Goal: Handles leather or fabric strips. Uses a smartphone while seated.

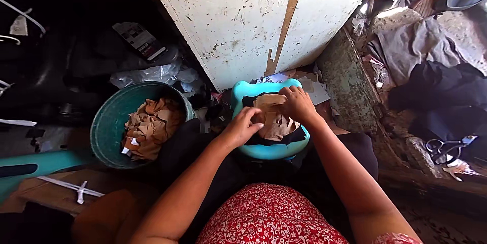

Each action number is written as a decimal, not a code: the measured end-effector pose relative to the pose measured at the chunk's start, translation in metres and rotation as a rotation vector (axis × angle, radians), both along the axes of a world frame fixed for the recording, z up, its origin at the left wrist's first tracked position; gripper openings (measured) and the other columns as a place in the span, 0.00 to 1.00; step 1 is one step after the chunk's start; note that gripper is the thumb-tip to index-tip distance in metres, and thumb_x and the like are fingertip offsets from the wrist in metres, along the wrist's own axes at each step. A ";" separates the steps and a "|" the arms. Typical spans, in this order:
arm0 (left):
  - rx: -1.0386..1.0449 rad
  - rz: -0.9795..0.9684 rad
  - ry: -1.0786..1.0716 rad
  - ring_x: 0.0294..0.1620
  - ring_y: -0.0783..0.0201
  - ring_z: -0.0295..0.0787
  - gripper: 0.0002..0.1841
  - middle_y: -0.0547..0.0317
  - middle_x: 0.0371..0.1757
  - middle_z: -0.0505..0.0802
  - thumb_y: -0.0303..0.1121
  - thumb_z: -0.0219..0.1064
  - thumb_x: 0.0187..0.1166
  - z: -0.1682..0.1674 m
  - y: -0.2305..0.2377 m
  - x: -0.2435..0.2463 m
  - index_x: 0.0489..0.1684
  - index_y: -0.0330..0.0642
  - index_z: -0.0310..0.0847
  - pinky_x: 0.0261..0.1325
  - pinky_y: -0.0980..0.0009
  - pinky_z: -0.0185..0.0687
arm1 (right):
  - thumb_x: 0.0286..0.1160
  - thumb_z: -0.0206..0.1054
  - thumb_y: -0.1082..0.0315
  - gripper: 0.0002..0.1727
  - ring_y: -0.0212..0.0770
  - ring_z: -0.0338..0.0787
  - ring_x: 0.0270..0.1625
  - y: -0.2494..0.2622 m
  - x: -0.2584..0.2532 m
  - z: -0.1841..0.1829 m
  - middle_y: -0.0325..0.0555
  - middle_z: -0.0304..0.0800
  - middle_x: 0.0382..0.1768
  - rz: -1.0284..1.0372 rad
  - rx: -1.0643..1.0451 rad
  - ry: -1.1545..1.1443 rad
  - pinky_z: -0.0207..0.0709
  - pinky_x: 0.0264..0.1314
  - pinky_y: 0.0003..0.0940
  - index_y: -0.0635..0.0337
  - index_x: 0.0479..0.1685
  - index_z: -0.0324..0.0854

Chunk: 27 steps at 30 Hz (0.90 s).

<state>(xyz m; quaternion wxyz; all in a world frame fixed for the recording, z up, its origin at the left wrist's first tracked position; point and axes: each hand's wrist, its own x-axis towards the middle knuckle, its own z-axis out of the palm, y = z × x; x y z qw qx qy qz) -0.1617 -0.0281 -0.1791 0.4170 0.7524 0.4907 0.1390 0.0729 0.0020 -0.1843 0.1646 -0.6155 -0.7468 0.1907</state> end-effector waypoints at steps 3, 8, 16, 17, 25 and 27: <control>0.147 0.089 -0.030 0.42 0.59 0.86 0.16 0.47 0.61 0.85 0.35 0.73 0.79 -0.003 0.004 0.002 0.61 0.40 0.84 0.47 0.62 0.86 | 0.83 0.63 0.64 0.17 0.67 0.80 0.73 -0.012 -0.016 -0.021 0.63 0.85 0.65 -0.056 0.211 0.025 0.72 0.70 0.68 0.62 0.65 0.84; -0.032 -0.052 0.193 0.57 0.49 0.86 0.15 0.42 0.56 0.88 0.35 0.73 0.78 -0.026 0.016 0.015 0.54 0.34 0.85 0.66 0.52 0.80 | 0.90 0.38 0.40 0.36 0.65 0.57 0.92 -0.030 -0.048 -0.091 0.57 0.66 0.88 -0.043 0.215 -0.192 0.39 0.88 0.76 0.49 0.87 0.70; -0.098 -0.042 0.307 0.60 0.48 0.85 0.13 0.43 0.57 0.87 0.34 0.71 0.80 -0.045 0.019 0.019 0.53 0.33 0.84 0.68 0.51 0.79 | 0.89 0.30 0.37 0.41 0.67 0.60 0.91 -0.032 -0.051 -0.121 0.60 0.62 0.89 -0.043 0.335 -0.284 0.46 0.86 0.77 0.52 0.89 0.67; -0.096 -0.041 0.302 0.60 0.48 0.86 0.13 0.43 0.56 0.87 0.34 0.71 0.79 -0.045 0.020 0.018 0.53 0.33 0.85 0.68 0.51 0.79 | 0.89 0.30 0.37 0.41 0.66 0.60 0.91 -0.032 -0.051 -0.120 0.59 0.63 0.89 -0.042 0.334 -0.283 0.45 0.86 0.77 0.51 0.88 0.68; -0.057 -0.010 0.205 0.70 0.44 0.83 0.21 0.38 0.64 0.87 0.34 0.73 0.78 -0.047 0.013 0.009 0.66 0.32 0.83 0.77 0.48 0.74 | 0.91 0.27 0.38 0.40 0.59 0.53 0.94 -0.032 -0.064 -0.076 0.55 0.59 0.91 0.008 0.371 -0.194 0.32 0.89 0.77 0.47 0.89 0.67; -0.035 -0.023 0.151 0.67 0.45 0.85 0.21 0.38 0.63 0.88 0.34 0.72 0.77 -0.037 0.013 0.004 0.65 0.32 0.84 0.75 0.49 0.76 | 0.90 0.26 0.37 0.41 0.61 0.53 0.94 -0.026 -0.065 -0.085 0.56 0.59 0.91 0.018 0.282 -0.210 0.33 0.90 0.77 0.46 0.90 0.66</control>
